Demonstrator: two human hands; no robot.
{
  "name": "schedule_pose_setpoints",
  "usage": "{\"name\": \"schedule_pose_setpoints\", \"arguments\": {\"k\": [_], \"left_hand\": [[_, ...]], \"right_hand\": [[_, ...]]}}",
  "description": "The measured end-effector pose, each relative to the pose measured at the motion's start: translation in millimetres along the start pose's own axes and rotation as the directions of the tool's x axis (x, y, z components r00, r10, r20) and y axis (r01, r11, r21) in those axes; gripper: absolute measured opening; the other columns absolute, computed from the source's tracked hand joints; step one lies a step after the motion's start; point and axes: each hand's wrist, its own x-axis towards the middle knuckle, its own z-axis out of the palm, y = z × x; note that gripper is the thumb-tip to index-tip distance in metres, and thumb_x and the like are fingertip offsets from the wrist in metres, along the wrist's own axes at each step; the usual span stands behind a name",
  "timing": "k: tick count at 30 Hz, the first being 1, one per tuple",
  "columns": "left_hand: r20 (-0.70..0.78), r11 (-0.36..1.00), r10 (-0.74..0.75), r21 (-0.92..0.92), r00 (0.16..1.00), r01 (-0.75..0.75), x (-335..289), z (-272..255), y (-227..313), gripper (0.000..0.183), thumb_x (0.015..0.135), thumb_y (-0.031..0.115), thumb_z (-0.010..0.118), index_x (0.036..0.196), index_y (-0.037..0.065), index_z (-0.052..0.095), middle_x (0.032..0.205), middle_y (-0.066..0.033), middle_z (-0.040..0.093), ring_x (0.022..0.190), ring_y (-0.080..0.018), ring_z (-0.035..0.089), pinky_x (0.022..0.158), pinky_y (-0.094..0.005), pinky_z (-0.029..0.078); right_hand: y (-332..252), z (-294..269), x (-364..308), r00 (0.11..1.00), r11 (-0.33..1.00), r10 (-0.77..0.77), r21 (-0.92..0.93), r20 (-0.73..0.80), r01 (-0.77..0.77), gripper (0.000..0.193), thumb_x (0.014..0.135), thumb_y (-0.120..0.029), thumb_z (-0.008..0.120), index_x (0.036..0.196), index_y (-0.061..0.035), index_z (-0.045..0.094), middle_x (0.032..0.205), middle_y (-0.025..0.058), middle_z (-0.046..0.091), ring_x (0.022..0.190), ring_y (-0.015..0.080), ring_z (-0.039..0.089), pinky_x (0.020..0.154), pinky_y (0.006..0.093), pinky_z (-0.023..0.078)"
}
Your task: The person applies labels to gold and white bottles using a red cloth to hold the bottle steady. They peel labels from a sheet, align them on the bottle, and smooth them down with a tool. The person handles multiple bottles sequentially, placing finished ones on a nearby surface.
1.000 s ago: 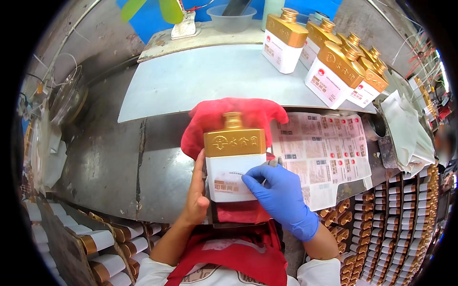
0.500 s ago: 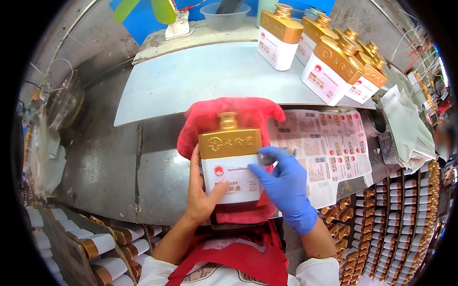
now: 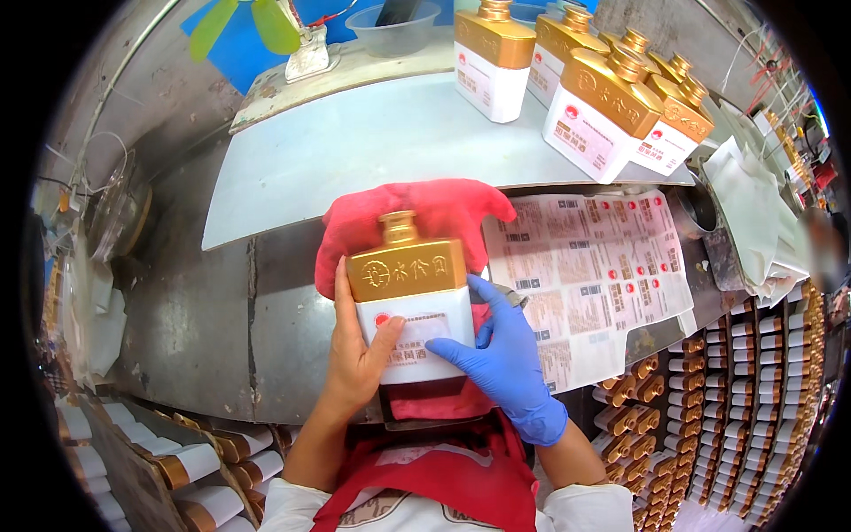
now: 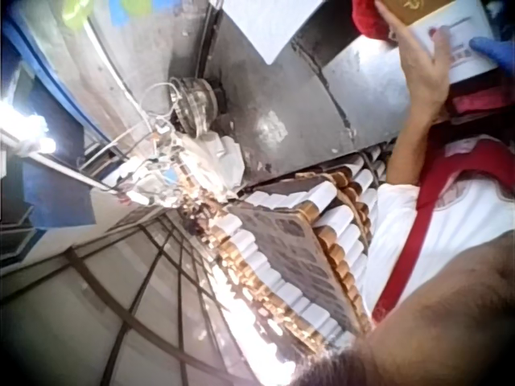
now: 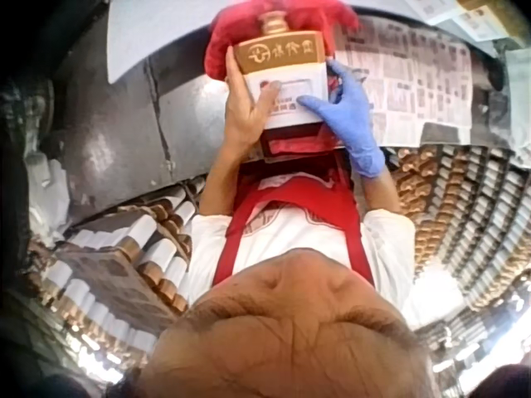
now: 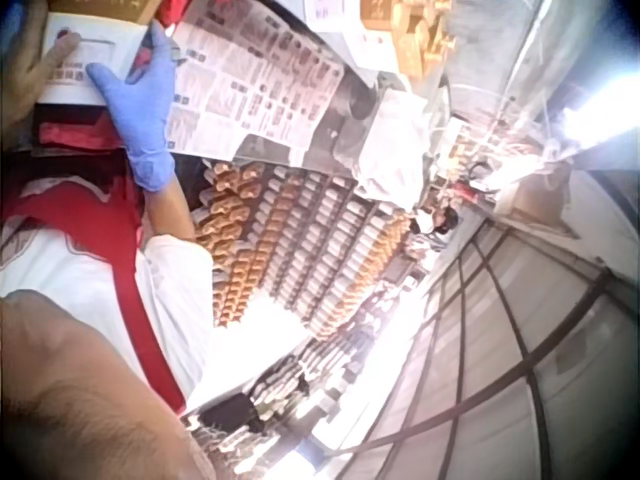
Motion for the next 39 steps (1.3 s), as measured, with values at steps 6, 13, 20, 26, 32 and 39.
{"name": "schedule_pose_setpoints", "arguments": {"k": [6, 13, 20, 26, 32, 39], "left_hand": [[-0.012, 0.996, -0.044, -0.078, 0.999, 0.043, -0.2, 0.8, 1.1, 0.082, 0.090, 0.018, 0.059, 0.145, -0.005, 0.003, 0.121, -0.0199, 0.054, 0.109, -0.0261, 0.056, 0.095, -0.0335, 0.042], [0.024, 0.987, -0.030, -0.154, 0.999, 0.034, 2.2, -2.0, 0.2, 0.087, 0.087, 0.014, 0.063, 0.146, -0.002, 0.000, 0.124, -0.0192, 0.052, 0.105, -0.0252, 0.059, 0.090, -0.0331, 0.046], [-0.015, 0.985, -0.114, -0.129, 0.993, 0.111, 5.2, 2.3, 6.7, 0.092, 0.082, 0.012, 0.069, 0.145, -0.002, 0.004, 0.120, -0.0212, 0.054, 0.100, -0.0250, 0.062, 0.083, -0.0334, 0.051], [0.026, 0.961, -0.114, -0.251, 0.993, 0.117, 3.5, -0.2, 2.3, 0.086, 0.085, 0.010, 0.063, 0.146, -0.002, 0.003, 0.134, -0.0206, 0.043, 0.118, -0.0250, 0.049, 0.098, -0.0338, 0.040], [0.053, 0.960, -0.040, -0.275, 0.998, 0.053, 2.8, -19.8, -8.9, 0.061, 0.097, 0.014, 0.036, 0.146, -0.007, 0.006, 0.148, -0.0193, 0.025, 0.137, -0.0242, 0.024, 0.111, -0.0322, 0.016], [0.076, 0.961, -0.042, -0.268, 0.996, 0.060, -5.4, -15.4, -14.4, 0.068, 0.093, 0.013, 0.042, 0.146, -0.006, 0.005, 0.147, -0.0199, 0.026, 0.134, -0.0249, 0.030, 0.110, -0.0335, 0.020]], "right_hand": [[16.5, -4.6, 6.0, 0.997, 0.960, 0.034, 0.275, 0.068, -0.051, 0.069, 0.072, -0.016, 0.079, 0.132, -0.0022, 0.048, 0.079, -0.0043, 0.052, 0.062, 0.0028, 0.043, 0.057, 0.0180, 0.040], [22.6, -1.7, 9.7, 0.997, 0.950, 0.073, 0.302, 0.035, -0.080, 0.070, 0.070, -0.017, 0.080, 0.131, -0.0018, 0.048, 0.077, -0.0029, 0.051, 0.062, 0.0032, 0.044, 0.057, 0.0183, 0.040], [16.6, 2.7, 7.3, 0.999, 0.994, 0.033, 0.105, -0.006, -0.033, 0.078, 0.067, -0.023, 0.082, 0.133, -0.0013, 0.047, 0.071, -0.0028, 0.045, 0.061, 0.0044, 0.040, 0.057, 0.0199, 0.039], [14.8, 2.2, 7.0, 0.999, 0.994, 0.037, 0.106, 0.010, -0.038, 0.075, 0.069, -0.019, 0.080, 0.134, -0.0022, 0.047, 0.070, -0.0040, 0.045, 0.061, 0.0040, 0.040, 0.057, 0.0193, 0.039], [21.0, -2.6, 10.9, 0.996, 0.949, 0.072, 0.303, 0.055, -0.085, 0.058, 0.080, -0.011, 0.069, 0.134, -0.0047, 0.047, 0.073, -0.0049, 0.051, 0.062, 0.0023, 0.043, 0.059, 0.0178, 0.040], [31.0, -8.9, 13.3, 0.991, 0.922, 0.085, 0.369, 0.099, -0.116, 0.050, 0.086, -0.014, 0.065, 0.132, -0.0037, 0.048, 0.083, -0.0021, 0.056, 0.067, 0.0022, 0.049, 0.062, 0.0183, 0.043]]}}
